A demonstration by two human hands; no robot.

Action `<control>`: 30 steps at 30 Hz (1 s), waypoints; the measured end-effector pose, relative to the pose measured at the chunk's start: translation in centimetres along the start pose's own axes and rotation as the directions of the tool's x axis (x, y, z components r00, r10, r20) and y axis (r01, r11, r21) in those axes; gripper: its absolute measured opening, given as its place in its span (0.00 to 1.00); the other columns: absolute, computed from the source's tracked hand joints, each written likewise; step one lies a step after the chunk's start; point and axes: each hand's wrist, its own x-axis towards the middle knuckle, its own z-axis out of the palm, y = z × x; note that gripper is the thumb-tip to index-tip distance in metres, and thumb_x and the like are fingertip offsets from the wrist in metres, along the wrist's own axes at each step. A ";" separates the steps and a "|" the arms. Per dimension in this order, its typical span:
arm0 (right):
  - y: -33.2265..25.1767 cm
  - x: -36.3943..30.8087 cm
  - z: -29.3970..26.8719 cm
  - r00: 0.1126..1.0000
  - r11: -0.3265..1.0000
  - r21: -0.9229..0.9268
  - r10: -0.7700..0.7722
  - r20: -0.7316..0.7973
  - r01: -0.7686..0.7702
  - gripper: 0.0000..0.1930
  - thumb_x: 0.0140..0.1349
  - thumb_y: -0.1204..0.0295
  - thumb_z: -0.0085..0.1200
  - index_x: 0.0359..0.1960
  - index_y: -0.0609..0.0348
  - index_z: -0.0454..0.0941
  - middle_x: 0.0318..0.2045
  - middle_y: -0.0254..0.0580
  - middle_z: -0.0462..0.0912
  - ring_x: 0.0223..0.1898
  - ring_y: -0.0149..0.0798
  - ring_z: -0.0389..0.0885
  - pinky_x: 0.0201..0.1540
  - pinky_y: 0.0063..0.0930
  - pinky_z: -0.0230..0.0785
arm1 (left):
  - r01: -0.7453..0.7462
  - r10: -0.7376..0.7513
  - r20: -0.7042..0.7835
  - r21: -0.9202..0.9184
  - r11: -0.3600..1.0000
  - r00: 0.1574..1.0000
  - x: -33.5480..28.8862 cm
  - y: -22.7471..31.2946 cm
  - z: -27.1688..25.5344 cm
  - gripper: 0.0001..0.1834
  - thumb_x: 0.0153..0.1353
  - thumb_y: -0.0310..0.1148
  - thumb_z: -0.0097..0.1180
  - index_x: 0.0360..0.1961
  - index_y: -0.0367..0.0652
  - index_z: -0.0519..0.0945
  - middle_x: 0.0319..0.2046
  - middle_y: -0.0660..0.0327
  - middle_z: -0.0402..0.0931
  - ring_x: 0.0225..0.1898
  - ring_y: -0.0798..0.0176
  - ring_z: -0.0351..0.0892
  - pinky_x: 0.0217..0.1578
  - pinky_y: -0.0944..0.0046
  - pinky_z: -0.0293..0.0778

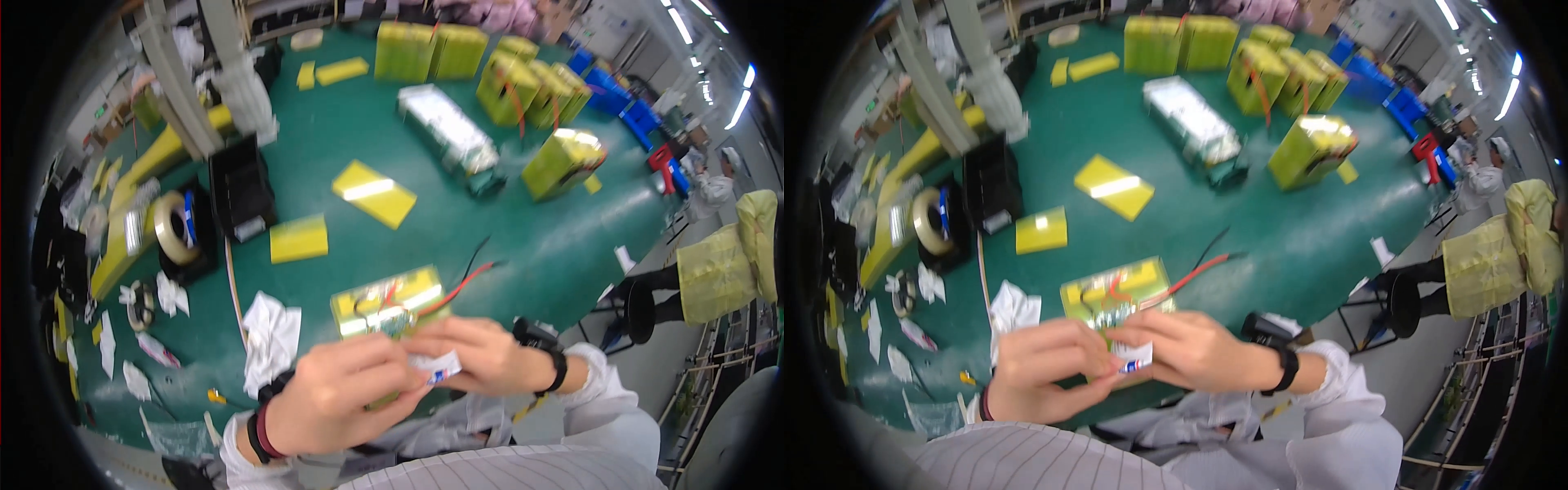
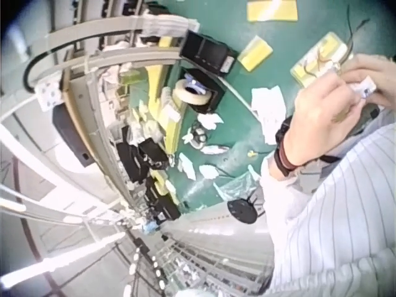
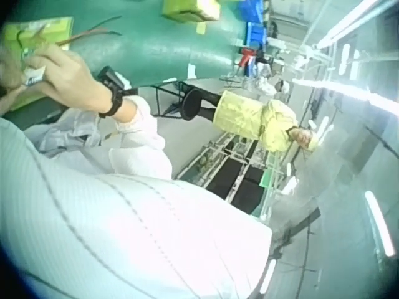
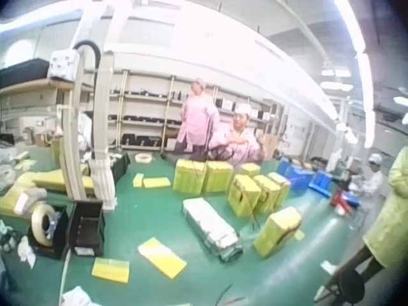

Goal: Apply adhesive or sealant and attach a circuit board to a large battery pack component.

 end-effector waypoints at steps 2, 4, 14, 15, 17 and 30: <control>0.2 -0.7 0.2 0.996 0.999 -0.013 0.028 -0.087 -0.030 0.28 0.51 0.65 0.75 0.54 0.61 0.80 0.45 0.46 0.82 0.42 0.46 0.85 0.44 0.36 0.80 | -0.011 0.011 -0.054 -0.005 1.000 0.998 -0.6 -0.3 0.5 0.08 0.53 0.23 0.72 0.32 0.39 0.83 0.28 0.59 0.78 0.27 0.55 0.81 0.28 0.60 0.77; -0.6 -0.6 -0.3 0.985 0.988 0.041 0.151 -0.086 -0.148 0.26 0.48 0.71 0.78 0.49 0.65 0.83 0.47 0.49 0.85 0.46 0.47 0.87 0.47 0.37 0.81 | -0.033 0.034 -0.057 0.020 0.999 0.998 -0.9 -0.5 0.4 0.08 0.53 0.23 0.72 0.32 0.39 0.83 0.28 0.59 0.78 0.27 0.55 0.81 0.27 0.60 0.77; -1.4 -0.3 -0.3 0.946 0.993 -0.003 -0.110 -0.307 0.114 0.15 0.47 0.78 0.75 0.38 0.63 0.88 0.36 0.42 0.87 0.36 0.42 0.85 0.38 0.31 0.78 | 0.000 0.004 -0.059 0.065 0.998 0.998 -1.0 0.7 0.9 0.09 0.51 0.20 0.75 0.31 0.37 0.84 0.27 0.59 0.81 0.27 0.67 0.83 0.30 0.70 0.80; -1.4 -0.2 -0.2 0.946 0.994 0.022 -0.093 -0.311 0.105 0.13 0.47 0.80 0.74 0.36 0.64 0.88 0.35 0.41 0.87 0.34 0.41 0.85 0.37 0.31 0.78 | 0.020 -0.016 -0.057 0.062 0.998 0.998 -1.0 0.6 0.9 0.09 0.51 0.20 0.75 0.32 0.37 0.85 0.27 0.60 0.81 0.27 0.67 0.82 0.30 0.70 0.79; -1.1 -0.5 -0.1 0.946 0.995 0.050 -0.068 -0.316 0.088 0.13 0.46 0.81 0.73 0.36 0.65 0.88 0.35 0.42 0.87 0.34 0.42 0.85 0.37 0.31 0.78 | 0.051 -0.050 -0.030 0.019 0.999 0.998 -1.0 1.0 0.9 0.11 0.56 0.24 0.71 0.40 0.40 0.84 0.28 0.59 0.78 0.28 0.60 0.83 0.30 0.65 0.80; 0.2 0.7 -0.8 0.957 0.993 0.116 0.003 -0.289 0.032 0.11 0.54 0.74 0.71 0.39 0.66 0.88 0.35 0.42 0.88 0.35 0.40 0.86 0.39 0.32 0.76 | 0.015 -0.010 -0.060 0.083 0.996 0.998 0.0 -0.1 0.2 0.12 0.50 0.22 0.75 0.37 0.35 0.88 0.32 0.56 0.85 0.32 0.61 0.87 0.31 0.67 0.81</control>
